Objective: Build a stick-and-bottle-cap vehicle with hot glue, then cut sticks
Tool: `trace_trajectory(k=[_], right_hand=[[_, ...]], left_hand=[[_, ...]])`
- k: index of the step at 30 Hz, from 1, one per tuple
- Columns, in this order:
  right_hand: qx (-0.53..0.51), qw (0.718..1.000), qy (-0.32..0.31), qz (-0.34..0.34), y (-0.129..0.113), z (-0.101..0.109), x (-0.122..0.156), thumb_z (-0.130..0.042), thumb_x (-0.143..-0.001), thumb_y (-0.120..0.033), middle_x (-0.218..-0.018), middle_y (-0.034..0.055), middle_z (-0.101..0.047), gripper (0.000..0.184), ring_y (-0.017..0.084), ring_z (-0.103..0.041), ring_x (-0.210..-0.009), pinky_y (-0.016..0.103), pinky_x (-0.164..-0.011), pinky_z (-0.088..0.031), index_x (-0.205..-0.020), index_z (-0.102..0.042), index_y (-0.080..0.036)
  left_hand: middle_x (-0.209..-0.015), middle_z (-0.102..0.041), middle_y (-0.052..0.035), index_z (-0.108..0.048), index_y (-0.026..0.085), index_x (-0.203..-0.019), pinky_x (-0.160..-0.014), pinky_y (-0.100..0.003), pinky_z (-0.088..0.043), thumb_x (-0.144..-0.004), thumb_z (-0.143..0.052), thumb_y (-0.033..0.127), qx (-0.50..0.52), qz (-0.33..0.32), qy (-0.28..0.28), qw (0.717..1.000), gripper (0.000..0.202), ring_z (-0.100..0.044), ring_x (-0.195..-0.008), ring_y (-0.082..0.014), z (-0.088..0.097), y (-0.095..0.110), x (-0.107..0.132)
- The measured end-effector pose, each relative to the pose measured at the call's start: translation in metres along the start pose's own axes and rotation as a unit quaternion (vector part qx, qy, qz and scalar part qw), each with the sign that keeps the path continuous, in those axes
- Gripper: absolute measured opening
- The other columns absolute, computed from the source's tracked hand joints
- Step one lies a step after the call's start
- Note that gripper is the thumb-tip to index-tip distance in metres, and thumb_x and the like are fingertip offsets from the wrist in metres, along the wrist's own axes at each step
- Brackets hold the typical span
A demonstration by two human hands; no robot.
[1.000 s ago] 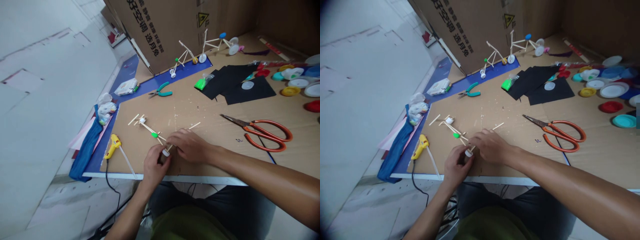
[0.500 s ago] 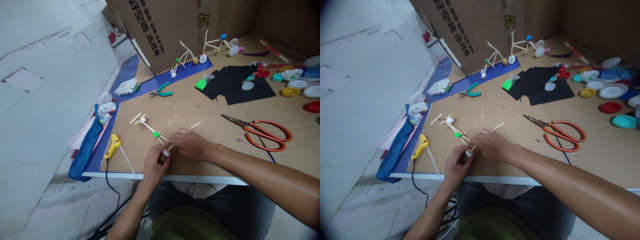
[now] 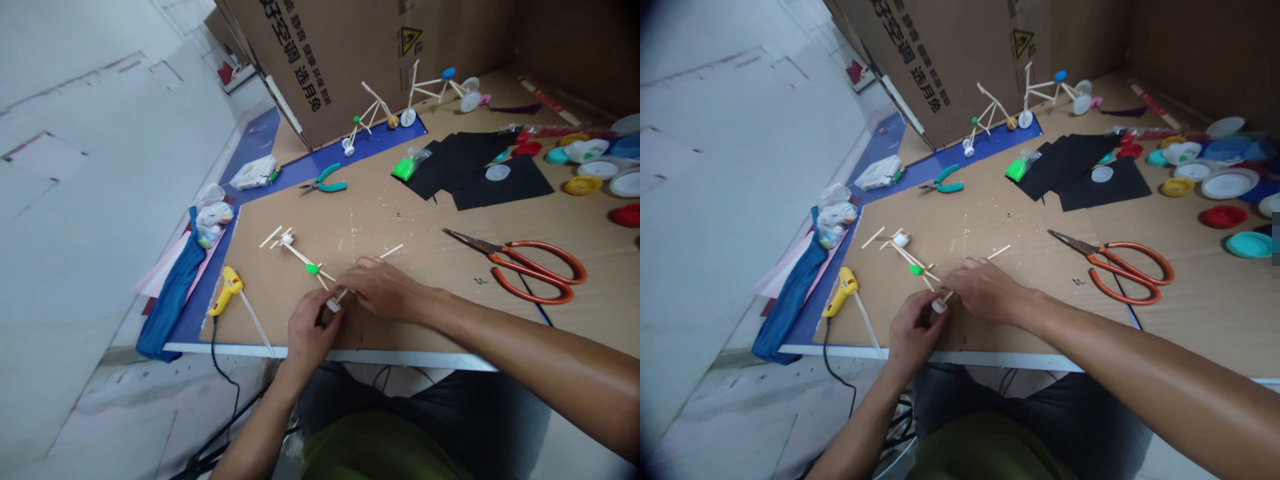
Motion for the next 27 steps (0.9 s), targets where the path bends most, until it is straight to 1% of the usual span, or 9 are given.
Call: trace_trajectory(k=[19,27], right_hand=[[0.002,1.0,-0.006,-0.007,-0.0017,0.0026,-0.0001,-0.055,-0.08,-0.001,-0.11,0.0044,-0.073,0.04,0.022,-0.059,-0.102,0.035,-0.085,-0.04,-0.111,-0.068,-0.022],[-0.002,1.0,-0.008,-0.01,-0.0019,0.0033,-0.001,-0.057,-0.077,0.0,-0.113,0.0043,-0.073,0.045,0.022,-0.06,-0.103,0.035,-0.087,-0.041,-0.114,-0.067,-0.023]], left_hand=[[-0.103,-0.074,-0.009,-0.065,0.019,-0.108,-0.084,-0.035,-0.059,-0.085,-0.069,0.024,-0.005,0.001,0.006,1.0,0.023,-0.071,-0.097,-0.0211,0.0002,-0.0007,0.0007],[-0.103,-0.074,-0.0092,-0.066,0.019,-0.109,-0.084,-0.036,-0.059,-0.086,-0.068,0.025,-0.008,0.007,0.001,1.0,0.024,-0.071,-0.096,-0.0216,-0.0003,-0.0013,0.0011]])
Point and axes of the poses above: each hand's wrist, its own x-axis away from the middle knuckle, its own z-axis out of the back of the hand, y = z × x, the point moved 4 cm from there along -x, towards the middle knuckle
